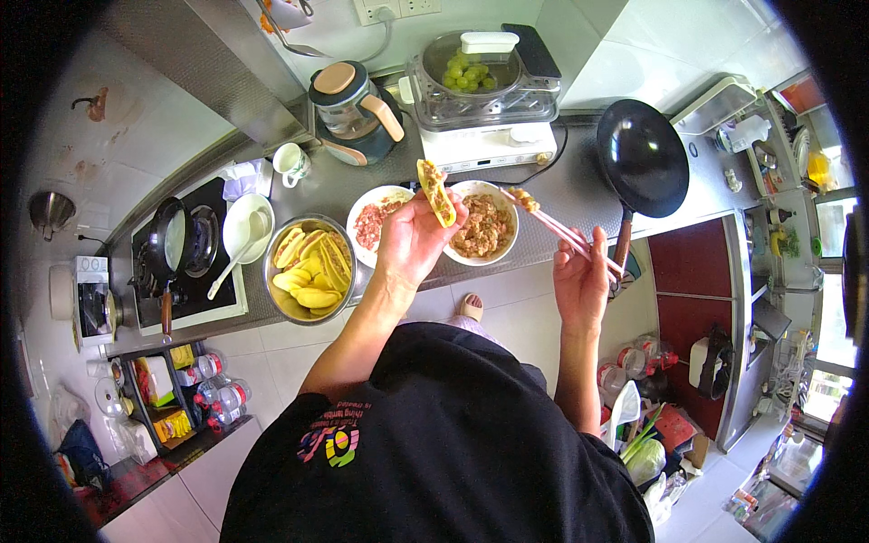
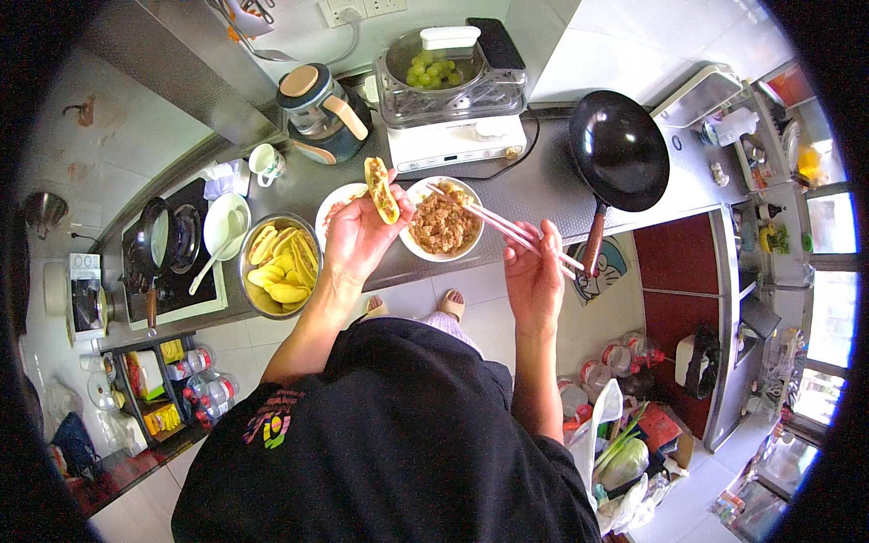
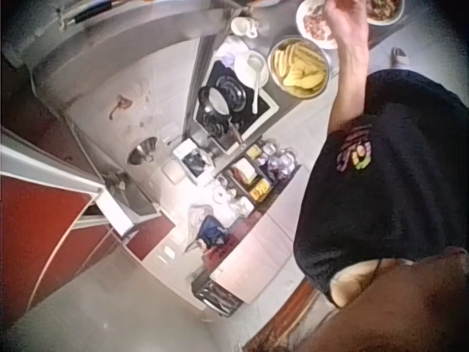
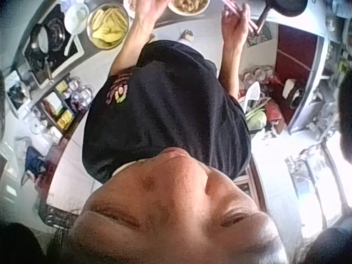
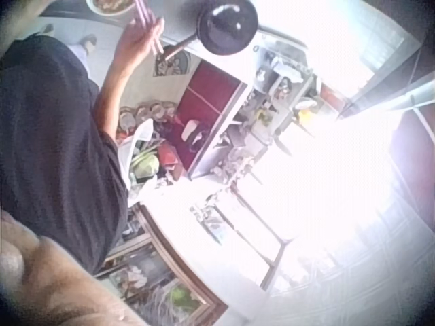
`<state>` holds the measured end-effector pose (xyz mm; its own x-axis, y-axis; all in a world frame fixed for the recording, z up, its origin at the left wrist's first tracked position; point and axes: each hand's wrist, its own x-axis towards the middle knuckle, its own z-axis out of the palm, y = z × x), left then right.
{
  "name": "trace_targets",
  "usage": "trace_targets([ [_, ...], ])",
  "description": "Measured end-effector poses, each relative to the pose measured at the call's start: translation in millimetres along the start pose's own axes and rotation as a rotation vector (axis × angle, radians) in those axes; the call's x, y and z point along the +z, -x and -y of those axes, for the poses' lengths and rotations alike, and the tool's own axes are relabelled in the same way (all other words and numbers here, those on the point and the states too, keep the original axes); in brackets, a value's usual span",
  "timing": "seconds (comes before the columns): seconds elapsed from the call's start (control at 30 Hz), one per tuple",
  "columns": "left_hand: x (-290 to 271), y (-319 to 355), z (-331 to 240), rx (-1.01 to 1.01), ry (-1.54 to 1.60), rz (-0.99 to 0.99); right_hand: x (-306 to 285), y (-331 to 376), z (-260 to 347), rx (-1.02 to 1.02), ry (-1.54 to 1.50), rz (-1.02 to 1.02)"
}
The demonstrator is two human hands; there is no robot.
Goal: The person uses chopsticks to scoop seasoned ground meat and place it onto yellow corn tortillas held in the left hand. After filling several tortillas, the person moves to the sink, dries a frying pan, places it on the stove, and turns on the burner. The person then retrieves a plastic glove from another room and puts it on.
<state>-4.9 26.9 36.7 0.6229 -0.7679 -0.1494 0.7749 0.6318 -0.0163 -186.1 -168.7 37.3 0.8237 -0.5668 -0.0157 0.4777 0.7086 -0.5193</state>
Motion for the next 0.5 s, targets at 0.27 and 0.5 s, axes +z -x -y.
trace_targets([
  [0.27,-21.0,7.1,-6.1,0.120,-0.169,-0.094,-46.4,-3.7,-36.3,0.042,0.834,-0.177],
  [0.5,-29.4,10.3,-3.2,0.114,-0.169,-0.123,17.5,11.4,-9.5,-0.077,0.476,0.043],
])
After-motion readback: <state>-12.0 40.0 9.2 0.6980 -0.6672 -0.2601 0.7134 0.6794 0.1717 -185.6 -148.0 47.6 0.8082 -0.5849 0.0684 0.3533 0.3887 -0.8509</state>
